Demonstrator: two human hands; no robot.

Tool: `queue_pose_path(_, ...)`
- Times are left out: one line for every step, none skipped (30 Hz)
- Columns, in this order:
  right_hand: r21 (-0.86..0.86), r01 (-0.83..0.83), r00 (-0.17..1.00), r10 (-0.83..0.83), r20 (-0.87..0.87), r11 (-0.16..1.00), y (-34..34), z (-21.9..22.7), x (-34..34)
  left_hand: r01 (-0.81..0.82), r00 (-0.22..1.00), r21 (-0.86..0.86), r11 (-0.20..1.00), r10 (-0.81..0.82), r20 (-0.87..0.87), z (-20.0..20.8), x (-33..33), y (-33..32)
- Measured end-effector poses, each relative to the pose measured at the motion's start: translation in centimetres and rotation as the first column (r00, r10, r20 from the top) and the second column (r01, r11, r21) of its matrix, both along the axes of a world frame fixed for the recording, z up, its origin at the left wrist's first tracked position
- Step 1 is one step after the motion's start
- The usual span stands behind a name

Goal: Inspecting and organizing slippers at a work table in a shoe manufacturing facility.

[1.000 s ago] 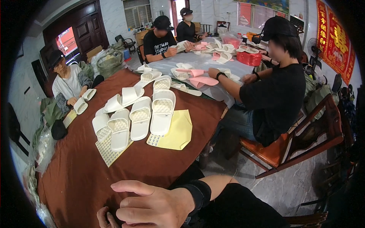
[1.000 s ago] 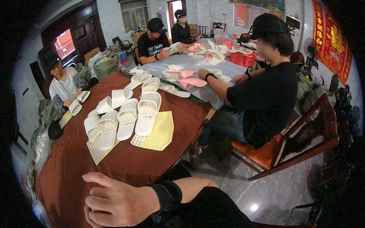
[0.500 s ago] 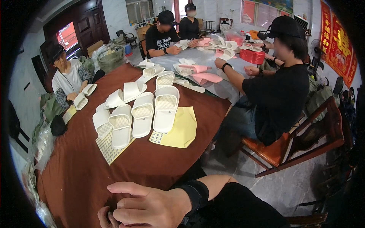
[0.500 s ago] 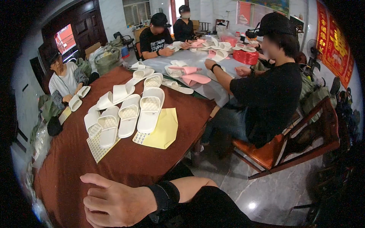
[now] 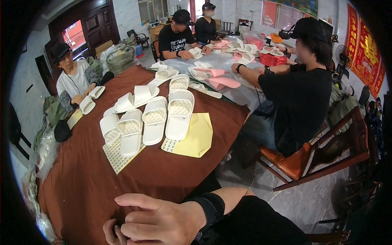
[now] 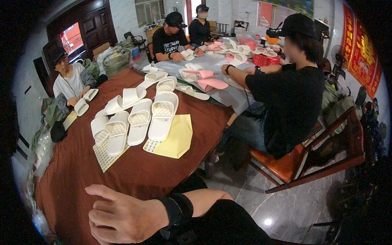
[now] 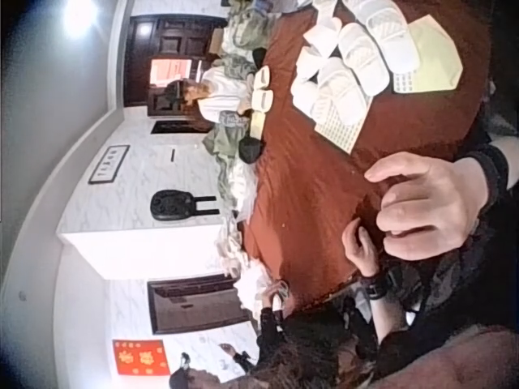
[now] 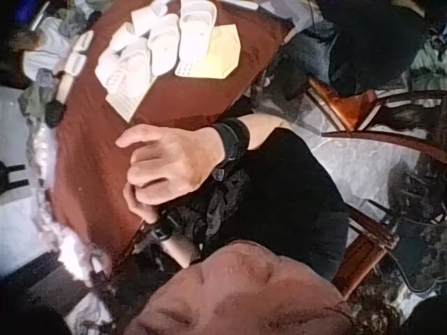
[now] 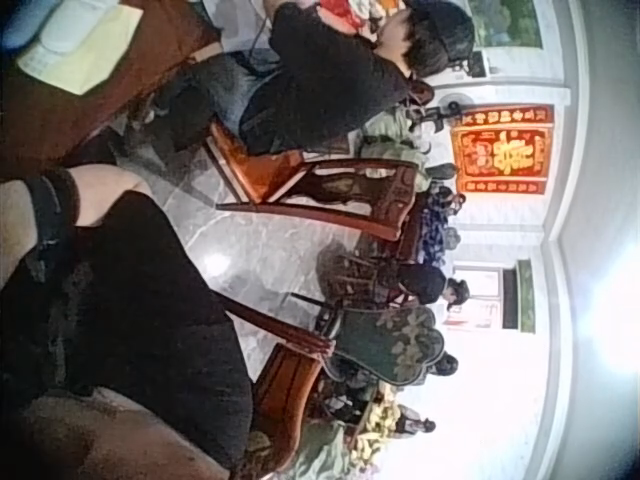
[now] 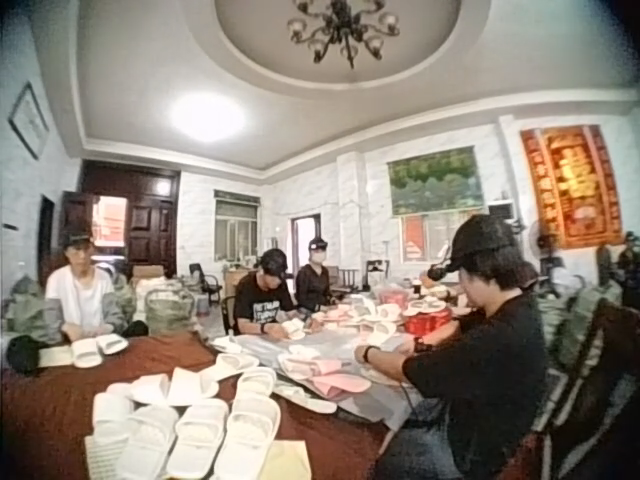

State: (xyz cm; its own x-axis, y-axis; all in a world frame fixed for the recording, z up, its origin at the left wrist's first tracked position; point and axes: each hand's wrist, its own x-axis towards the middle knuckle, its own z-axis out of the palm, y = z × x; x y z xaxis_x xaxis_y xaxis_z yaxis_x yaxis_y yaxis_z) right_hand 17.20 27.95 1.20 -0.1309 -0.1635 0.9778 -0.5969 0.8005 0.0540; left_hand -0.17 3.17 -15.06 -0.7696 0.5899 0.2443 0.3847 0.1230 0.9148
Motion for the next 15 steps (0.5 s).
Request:
queue_pose_path(-0.005, 0.007, 1.0, -0.007, -0.011, 1.0, -0.1, 0.0, 0.0, -0.002, 1.0, 0.001, 1.0, 0.002, 0.0, -0.1, 0.1, 0.0)
queue_pose_path(-0.01, 0.015, 1.0, -0.015, -0.024, 1.0, -0.3, 0.1, 0.0, 0.011, 0.994, -0.002, 1.0, -0.011, -0.113, -0.1, 0.1, 0.1)
queue_pose_path(-0.009, 0.012, 1.0, -0.013, -0.024, 1.0, -0.4, 0.2, 0.0, 0.024, 0.974, -0.007, 1.0, -0.025, -0.224, -0.3, 0.2, 0.1)
queue_pose_path(-0.008, 0.015, 0.999, -0.015, -0.033, 1.0, -0.5, 0.3, 0.1, 0.022, 0.974, -0.005, 1.0, -0.022, -0.225, -0.5, 0.3, 0.0)
queue_pose_path(-0.006, 0.017, 0.999, -0.017, -0.042, 1.0, -0.6, 0.4, 0.2, -0.007, 0.978, -0.004, 1.0, 0.006, -0.208, -0.7, 0.2, -0.3)
queue_pose_path(-0.003, 0.015, 0.999, -0.015, -0.045, 1.0, -0.7, 0.4, 0.2, -0.036, 0.981, -0.002, 0.999, 0.035, -0.192, -0.9, 0.2, -0.4)
queue_pose_path(-0.005, 0.02, 0.998, -0.02, -0.055, 1.0, -0.8, 0.5, 0.2, -0.038, 0.98, 0.001, 0.999, 0.038, -0.195, -1.1, 0.1, -0.4)
queue_pose_path(-0.007, 0.025, 0.998, -0.025, -0.065, 1.0, -0.9, 0.5, 0.2, -0.056, 0.992, 0.027, 0.998, 0.058, -0.11, -1.3, 0.0, -0.4)
queue_pose_path(-0.005, 0.026, 0.998, -0.026, -0.065, 1.0, -1.0, 0.6, 0.3, -0.072, 0.997, 0.049, 0.996, 0.074, -0.021, -1.3, 0.1, -0.3)
queue_pose_path(-0.005, 0.018, 0.998, -0.018, -0.066, 1.0, -1.0, 0.7, 0.4, -0.072, 0.997, 0.05, 0.996, 0.073, -0.022, -1.1, 0.2, -0.2)
queue_pose_path(-0.004, 0.01, 0.998, -0.01, -0.067, 1.0, -1.0, 0.7, 0.5, -0.066, 0.996, 0.038, 0.997, 0.068, -0.049, -0.9, 0.4, -0.1)
queue_pose_path(-0.004, 0.009, 0.998, -0.009, -0.069, 1.0, -1.0, 0.8, 0.5, -0.063, 0.995, 0.026, 0.998, 0.065, -0.078, -0.6, 0.5, -0.1)
queue_pose_path(-0.004, 0.009, 0.997, -0.009, -0.07, 1.0, -1.1, 0.8, 0.5, -0.064, 0.995, 0.027, 0.998, 0.066, -0.079, -0.6, 0.4, 0.0)
queue_pose_path(-0.006, 0.01, 0.997, -0.01, -0.071, 1.0, -1.1, 0.7, 0.5, -0.064, 0.997, 0.036, 0.997, 0.066, -0.048, -0.7, 0.4, 0.1)
queue_pose_path(-0.006, 0.009, 0.997, -0.01, -0.072, 1.0, -1.2, 0.3, 0.6, -0.064, 0.998, 0.045, 0.997, 0.065, -0.014, -0.7, 0.4, 0.2)
